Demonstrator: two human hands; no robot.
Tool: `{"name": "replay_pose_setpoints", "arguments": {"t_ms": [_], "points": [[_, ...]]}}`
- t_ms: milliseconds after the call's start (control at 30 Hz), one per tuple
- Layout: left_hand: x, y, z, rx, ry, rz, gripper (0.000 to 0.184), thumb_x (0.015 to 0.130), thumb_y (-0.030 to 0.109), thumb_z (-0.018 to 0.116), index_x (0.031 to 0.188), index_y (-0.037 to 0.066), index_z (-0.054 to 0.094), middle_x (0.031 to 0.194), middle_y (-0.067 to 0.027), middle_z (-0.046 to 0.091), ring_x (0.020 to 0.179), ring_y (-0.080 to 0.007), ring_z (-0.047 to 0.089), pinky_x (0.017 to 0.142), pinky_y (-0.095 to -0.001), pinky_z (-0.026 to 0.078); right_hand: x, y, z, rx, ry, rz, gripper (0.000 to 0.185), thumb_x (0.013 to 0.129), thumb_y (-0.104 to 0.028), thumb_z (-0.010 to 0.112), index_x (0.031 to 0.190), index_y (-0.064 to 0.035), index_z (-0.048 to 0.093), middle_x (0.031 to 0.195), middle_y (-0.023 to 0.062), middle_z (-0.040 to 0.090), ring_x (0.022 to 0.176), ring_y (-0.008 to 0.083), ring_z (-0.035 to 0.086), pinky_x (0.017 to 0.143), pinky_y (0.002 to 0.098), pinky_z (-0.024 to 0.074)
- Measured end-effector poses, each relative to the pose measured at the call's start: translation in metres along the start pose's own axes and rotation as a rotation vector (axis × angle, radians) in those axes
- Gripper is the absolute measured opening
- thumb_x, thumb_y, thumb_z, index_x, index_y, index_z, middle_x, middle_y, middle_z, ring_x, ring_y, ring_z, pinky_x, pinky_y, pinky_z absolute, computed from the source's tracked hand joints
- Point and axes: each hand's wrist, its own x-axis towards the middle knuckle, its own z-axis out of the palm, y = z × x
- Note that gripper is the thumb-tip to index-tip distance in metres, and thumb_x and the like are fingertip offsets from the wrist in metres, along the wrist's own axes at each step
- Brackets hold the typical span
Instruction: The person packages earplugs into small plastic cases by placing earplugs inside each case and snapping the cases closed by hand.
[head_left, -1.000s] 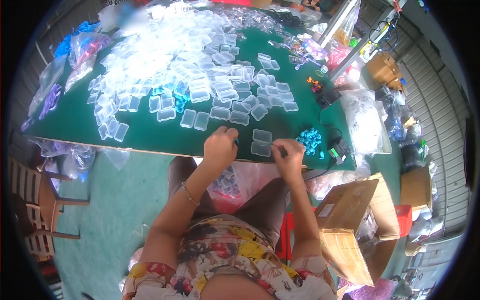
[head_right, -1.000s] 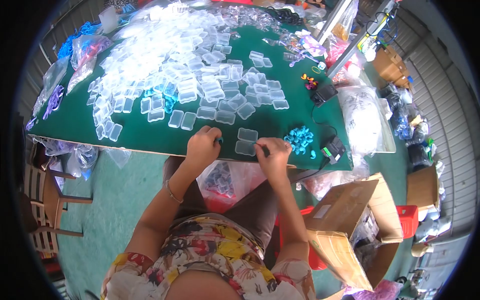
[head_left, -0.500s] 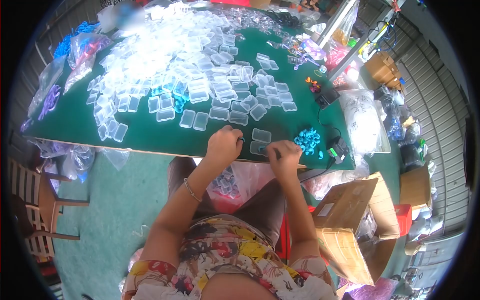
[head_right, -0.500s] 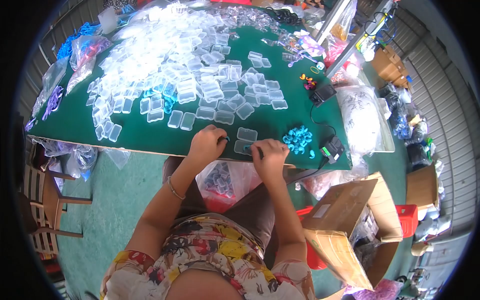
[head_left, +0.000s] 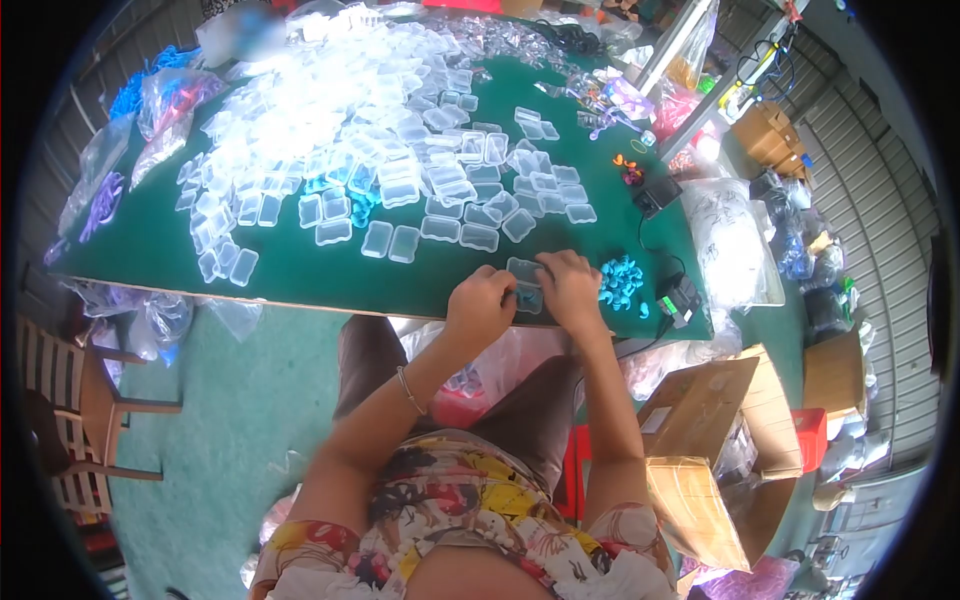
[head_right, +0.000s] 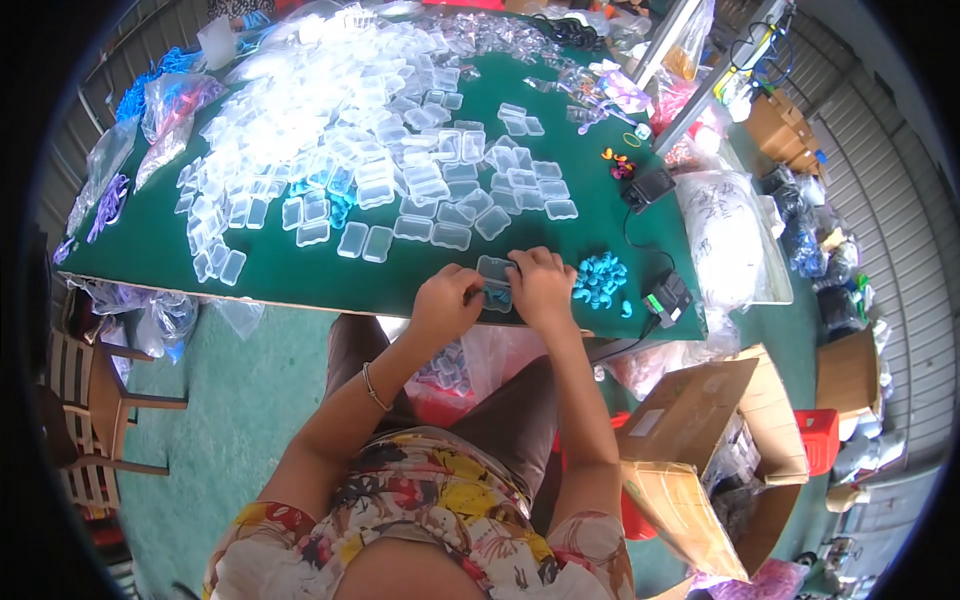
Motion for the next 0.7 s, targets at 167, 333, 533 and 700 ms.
{"name": "replay_pose_setpoints", "arguments": {"t_ms": [167, 333, 533, 700], "points": [[-0.002, 0.010, -0.018, 0.028, -0.125, 0.076, 0.042, 0.066, 0.010, 0.078, 0.105, 0.006, 0.061, 0.091, -0.0145, 0.060, 0.080, -0.0350, 0.062, 0.068, -0.0416, 0.051, 0.002, -0.002, 0.000, 0.063, -0.042, 0.017, 0.021, 0.078, -0.018, 0.070, 0.098, -0.0148, 0.068, 0.099, 0.0058, 0.062, 0.096, 0.0274, 0.059, 0.082, 0.0439, 0.0415], [-0.006, 0.009, -0.020, 0.014, -0.128, 0.094, 0.052, 0.068, 0.011, 0.078, 0.114, 0.005, 0.055, 0.094, -0.0144, 0.057, 0.084, -0.0362, 0.059, 0.072, -0.0425, 0.049, -0.008, 0.005, -0.006, 0.373, 0.046, -0.177, 0.028, 0.070, -0.005, 0.075, 0.096, -0.0094, 0.066, 0.101, 0.0084, 0.063, 0.092, 0.0297, 0.060, 0.078, 0.0416, 0.0464], [-0.005, 0.002, -0.012, 0.147, -0.088, 0.256, 0.036, 0.076, 0.015, 0.073, 0.107, 0.005, 0.058, 0.086, -0.0124, 0.054, 0.080, -0.0338, 0.059, 0.068, -0.0415, 0.048, -0.021, -0.012, -0.025, 0.528, 0.021, -0.300, 0.030, 0.069, 0.003, 0.074, 0.097, -0.0049, 0.064, 0.090, 0.0115, 0.062, 0.082, 0.0317, 0.060, 0.072, 0.0390, 0.0500], [-0.012, -0.008, -0.025, 0.082, -0.091, 0.263, 0.017, 0.081, 0.019, 0.070, 0.088, 0.005, 0.063, 0.079, -0.0116, 0.053, 0.070, -0.0324, 0.058, 0.059, -0.0408, 0.046, -0.025, -0.017, -0.015, 0.672, -0.153, -0.159, 0.025, 0.075, 0.002, 0.071, 0.098, -0.0028, 0.064, 0.086, 0.0114, 0.060, 0.082, 0.0289, 0.059, 0.070, 0.0345, 0.0491]]}}
